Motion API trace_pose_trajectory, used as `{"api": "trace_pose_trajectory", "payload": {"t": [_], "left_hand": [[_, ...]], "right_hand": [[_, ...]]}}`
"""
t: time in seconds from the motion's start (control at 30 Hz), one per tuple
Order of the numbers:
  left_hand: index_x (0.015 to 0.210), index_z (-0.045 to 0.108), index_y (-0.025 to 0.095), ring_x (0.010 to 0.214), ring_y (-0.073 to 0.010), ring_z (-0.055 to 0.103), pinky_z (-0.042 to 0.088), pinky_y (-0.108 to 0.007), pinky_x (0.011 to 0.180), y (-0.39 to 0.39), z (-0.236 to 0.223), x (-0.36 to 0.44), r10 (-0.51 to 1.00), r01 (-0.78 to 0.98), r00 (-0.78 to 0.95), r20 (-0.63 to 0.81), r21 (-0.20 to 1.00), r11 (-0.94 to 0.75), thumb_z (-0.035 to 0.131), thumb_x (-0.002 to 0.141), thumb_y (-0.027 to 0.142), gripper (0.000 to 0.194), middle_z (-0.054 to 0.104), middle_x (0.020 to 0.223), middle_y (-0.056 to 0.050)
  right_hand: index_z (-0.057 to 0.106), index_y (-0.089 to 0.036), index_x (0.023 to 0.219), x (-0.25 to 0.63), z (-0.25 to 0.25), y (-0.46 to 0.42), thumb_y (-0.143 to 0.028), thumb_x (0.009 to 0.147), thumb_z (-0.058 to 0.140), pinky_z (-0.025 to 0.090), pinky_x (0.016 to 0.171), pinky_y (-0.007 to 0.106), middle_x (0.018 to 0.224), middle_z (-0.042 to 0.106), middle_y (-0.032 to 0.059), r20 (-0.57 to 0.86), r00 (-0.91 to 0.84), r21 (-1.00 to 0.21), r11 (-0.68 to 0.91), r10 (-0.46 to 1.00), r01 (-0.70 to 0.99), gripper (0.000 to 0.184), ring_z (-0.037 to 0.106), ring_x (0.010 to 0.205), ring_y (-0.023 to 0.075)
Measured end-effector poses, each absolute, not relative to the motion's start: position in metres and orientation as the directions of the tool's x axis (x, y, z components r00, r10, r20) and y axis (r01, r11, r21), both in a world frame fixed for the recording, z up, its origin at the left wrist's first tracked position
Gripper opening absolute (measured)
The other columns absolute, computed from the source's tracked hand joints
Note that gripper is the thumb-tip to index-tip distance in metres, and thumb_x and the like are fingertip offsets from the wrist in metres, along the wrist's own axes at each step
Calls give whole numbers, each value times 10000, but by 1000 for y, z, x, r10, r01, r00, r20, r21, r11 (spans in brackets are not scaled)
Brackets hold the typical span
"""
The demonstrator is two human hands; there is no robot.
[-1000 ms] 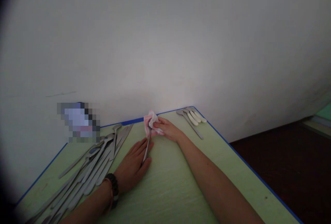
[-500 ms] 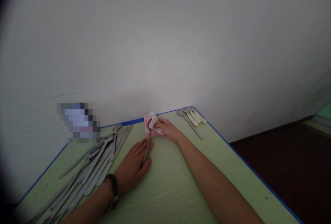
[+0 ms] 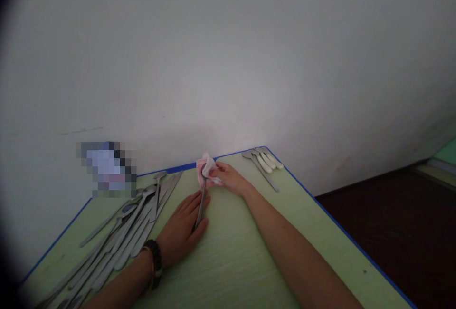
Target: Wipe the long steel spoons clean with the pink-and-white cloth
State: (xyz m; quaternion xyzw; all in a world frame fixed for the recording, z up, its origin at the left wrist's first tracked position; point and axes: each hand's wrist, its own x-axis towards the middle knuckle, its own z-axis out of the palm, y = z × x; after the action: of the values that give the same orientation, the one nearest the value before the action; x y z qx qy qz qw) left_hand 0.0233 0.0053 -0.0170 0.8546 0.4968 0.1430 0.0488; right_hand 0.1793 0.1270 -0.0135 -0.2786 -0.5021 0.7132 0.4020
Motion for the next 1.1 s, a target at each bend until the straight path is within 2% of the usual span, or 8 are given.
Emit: {"api": "trace_pose_trajectory", "payload": {"t": [0.17,0.4,0.53,0.63,0.7,0.83,1.1], "left_hand": [[1339,387,130,1318,-227,288,240,-454,1096,5,-18,23,865,836,465,190,226,-500,368,898,325,482,400,1397,-106],[1332,397,144,1315,-229,295,252,-457,1090,5,-18,23,866,836,456,207,235,-496,367,897,329,473,402,1395,-104],[1332,396,127,1315,-226,293,249,-449,1093,5,-17,24,867,839,462,188,226,-495,358,899,320,475,403,1394,-111],[1326,398,135,1317,-214,292,247,-445,1095,5,-18,23,868,837,457,196,236,-494,329,908,300,455,400,1396,-105],[1325,392,130,1312,-210,305,253,-444,1093,5,-19,23,876,841,437,204,251,-479,312,909,277,448,406,1392,-113],[1321,371,107,1288,-212,348,289,-442,1079,5,-22,23,897,850,380,227,297,-435,310,893,226,448,413,1381,-139],[1200,458,124,1236,-212,413,327,-443,1062,8,-24,20,907,807,332,258,421,-415,324,863,167,366,489,1299,-135]], "right_hand": [[626,-150,844,178,-15,126,-359,631,713,386,619,224,750,589,-10,42,-504,-936,-142,863,-321,311,482,636,88],[621,-164,849,178,-17,128,-386,629,711,443,693,282,769,604,4,31,-502,-904,-189,865,-382,325,512,691,117],[630,-164,832,178,-14,128,-360,616,715,457,688,289,752,604,-1,5,-497,-896,-217,868,-387,304,502,652,105],[641,-161,818,179,-11,127,-281,601,707,439,626,240,731,605,-9,-8,-490,-909,-210,871,-359,257,487,615,87],[643,-161,786,179,-10,126,-238,602,685,426,598,221,695,596,-21,-4,-494,-917,-200,870,-345,204,460,573,71],[636,-171,737,178,-8,126,-228,616,655,450,645,255,645,587,-28,7,-499,-906,-206,867,-371,136,466,574,80],[636,-183,783,178,-13,129,-200,599,664,468,669,276,683,609,-20,-1,-471,-870,-233,882,-435,187,517,626,100]]}}
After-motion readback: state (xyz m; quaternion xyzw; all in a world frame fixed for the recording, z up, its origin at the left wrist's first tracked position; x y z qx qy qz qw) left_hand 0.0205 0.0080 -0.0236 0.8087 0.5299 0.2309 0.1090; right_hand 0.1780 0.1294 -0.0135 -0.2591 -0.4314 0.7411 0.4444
